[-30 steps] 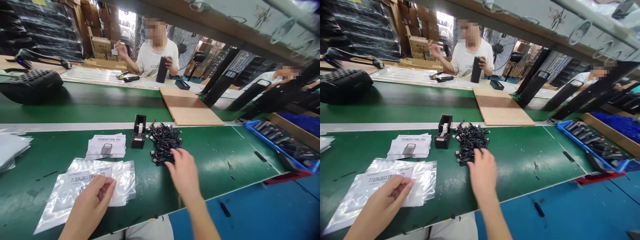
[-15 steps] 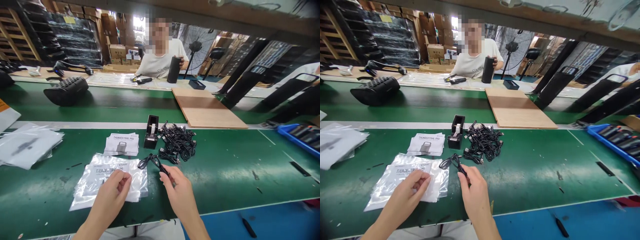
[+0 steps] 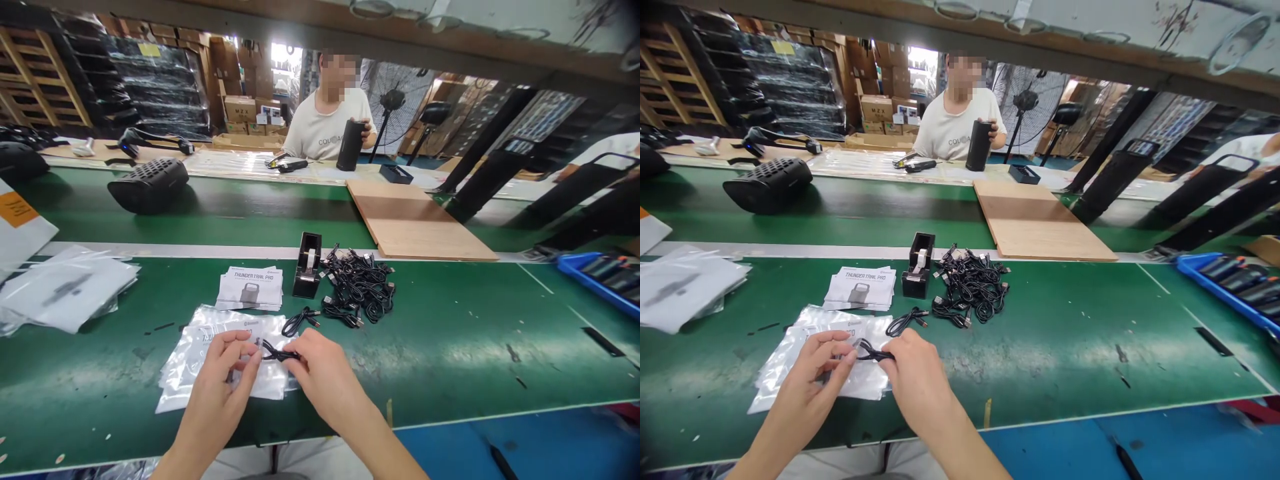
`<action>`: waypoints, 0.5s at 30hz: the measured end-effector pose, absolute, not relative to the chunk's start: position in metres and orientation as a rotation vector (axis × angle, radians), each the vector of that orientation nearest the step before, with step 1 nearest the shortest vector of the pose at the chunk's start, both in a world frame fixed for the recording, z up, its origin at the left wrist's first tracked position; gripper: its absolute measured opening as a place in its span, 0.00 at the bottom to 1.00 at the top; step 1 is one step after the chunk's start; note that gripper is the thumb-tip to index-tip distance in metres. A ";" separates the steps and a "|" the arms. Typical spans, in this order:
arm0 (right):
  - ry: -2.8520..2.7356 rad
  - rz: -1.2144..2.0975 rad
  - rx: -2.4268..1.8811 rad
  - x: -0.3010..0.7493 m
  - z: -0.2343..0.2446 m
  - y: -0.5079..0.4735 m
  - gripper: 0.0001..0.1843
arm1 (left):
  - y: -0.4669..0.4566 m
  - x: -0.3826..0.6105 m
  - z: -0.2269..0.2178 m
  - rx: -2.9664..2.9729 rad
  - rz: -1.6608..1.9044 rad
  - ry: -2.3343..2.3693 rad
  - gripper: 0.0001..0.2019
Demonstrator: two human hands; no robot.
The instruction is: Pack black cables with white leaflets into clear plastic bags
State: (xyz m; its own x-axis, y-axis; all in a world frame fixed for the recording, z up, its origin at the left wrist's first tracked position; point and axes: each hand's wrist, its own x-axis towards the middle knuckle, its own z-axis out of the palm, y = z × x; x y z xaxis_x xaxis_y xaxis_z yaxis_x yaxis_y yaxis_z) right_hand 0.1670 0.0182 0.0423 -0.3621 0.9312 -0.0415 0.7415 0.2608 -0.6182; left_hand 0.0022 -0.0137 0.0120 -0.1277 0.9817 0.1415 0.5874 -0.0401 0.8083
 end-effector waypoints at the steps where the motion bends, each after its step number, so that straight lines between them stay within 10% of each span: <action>1: -2.259 0.734 -1.531 0.162 0.043 0.019 0.08 | -0.014 0.003 0.014 1.656 1.044 1.762 0.11; 15: -2.493 0.718 -1.022 0.107 0.133 0.067 0.11 | 0.017 -0.043 0.072 1.302 1.586 1.697 0.09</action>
State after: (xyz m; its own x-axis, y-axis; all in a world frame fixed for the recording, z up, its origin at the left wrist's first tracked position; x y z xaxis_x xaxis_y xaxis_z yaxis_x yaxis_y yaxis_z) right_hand 0.1065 0.0667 0.1333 -0.6781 0.7240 0.1263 0.5458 0.6112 -0.5732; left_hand -0.0426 0.0173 0.0724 -0.4364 0.8625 0.2562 0.3140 -0.1209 0.9417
